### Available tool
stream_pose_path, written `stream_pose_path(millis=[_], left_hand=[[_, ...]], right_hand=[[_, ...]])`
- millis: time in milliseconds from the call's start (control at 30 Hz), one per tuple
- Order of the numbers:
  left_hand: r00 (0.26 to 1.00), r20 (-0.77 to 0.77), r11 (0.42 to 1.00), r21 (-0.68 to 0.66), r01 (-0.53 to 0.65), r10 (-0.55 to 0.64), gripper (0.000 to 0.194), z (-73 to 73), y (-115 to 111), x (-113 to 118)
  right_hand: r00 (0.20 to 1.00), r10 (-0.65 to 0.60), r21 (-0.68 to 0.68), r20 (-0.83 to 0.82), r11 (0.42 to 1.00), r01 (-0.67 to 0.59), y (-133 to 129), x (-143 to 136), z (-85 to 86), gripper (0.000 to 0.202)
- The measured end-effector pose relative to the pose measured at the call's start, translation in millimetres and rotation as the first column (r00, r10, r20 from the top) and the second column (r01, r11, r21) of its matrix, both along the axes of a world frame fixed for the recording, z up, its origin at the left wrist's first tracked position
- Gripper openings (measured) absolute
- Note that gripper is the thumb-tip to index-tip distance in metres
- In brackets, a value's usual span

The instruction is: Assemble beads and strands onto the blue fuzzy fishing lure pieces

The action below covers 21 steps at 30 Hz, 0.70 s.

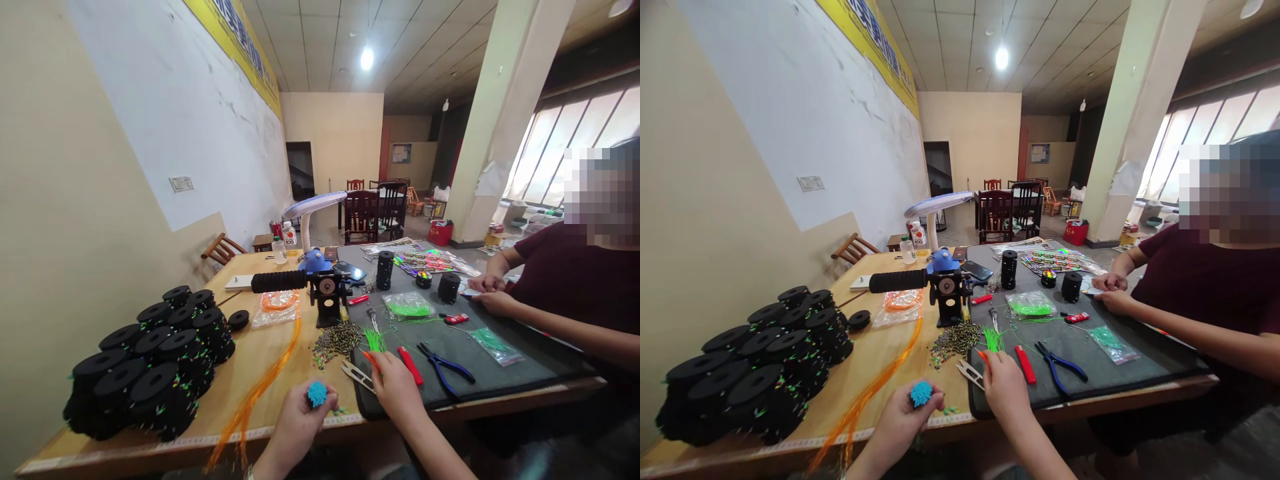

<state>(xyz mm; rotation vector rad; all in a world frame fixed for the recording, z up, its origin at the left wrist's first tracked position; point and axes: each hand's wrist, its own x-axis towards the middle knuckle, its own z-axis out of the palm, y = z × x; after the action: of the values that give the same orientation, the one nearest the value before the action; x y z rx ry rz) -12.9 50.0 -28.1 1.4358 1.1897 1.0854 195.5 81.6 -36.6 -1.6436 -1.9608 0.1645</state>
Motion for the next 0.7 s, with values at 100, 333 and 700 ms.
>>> stream_pose_path(millis=[100, 333, 700], left_hand=[[0.999, 0.033, 1.000, -0.019, -0.019, 0.020, 0.046, -3.2, 2.1, 1.2], [0.987, 0.127, 0.994, -0.039, -0.098, 0.102, 0.050, -17.0, 6.7, -2.9], [0.956, 0.265, 0.991, -0.075, -0.112, 0.128, 0.050, -0.1, 3.1, 1.3]], right_hand=[[0.998, -0.011, 0.020, 0.055, 1.000, 0.010, 9.6, -5.0, -4.4, 0.036], [0.991, -0.135, 0.273, 0.021, 0.954, 0.125, 0.9, 44.4, -5.1, 0.029], [0.927, -0.360, 0.389, 0.109, 0.873, 0.294, 1.5, 146.9, -56.4, 0.056]])
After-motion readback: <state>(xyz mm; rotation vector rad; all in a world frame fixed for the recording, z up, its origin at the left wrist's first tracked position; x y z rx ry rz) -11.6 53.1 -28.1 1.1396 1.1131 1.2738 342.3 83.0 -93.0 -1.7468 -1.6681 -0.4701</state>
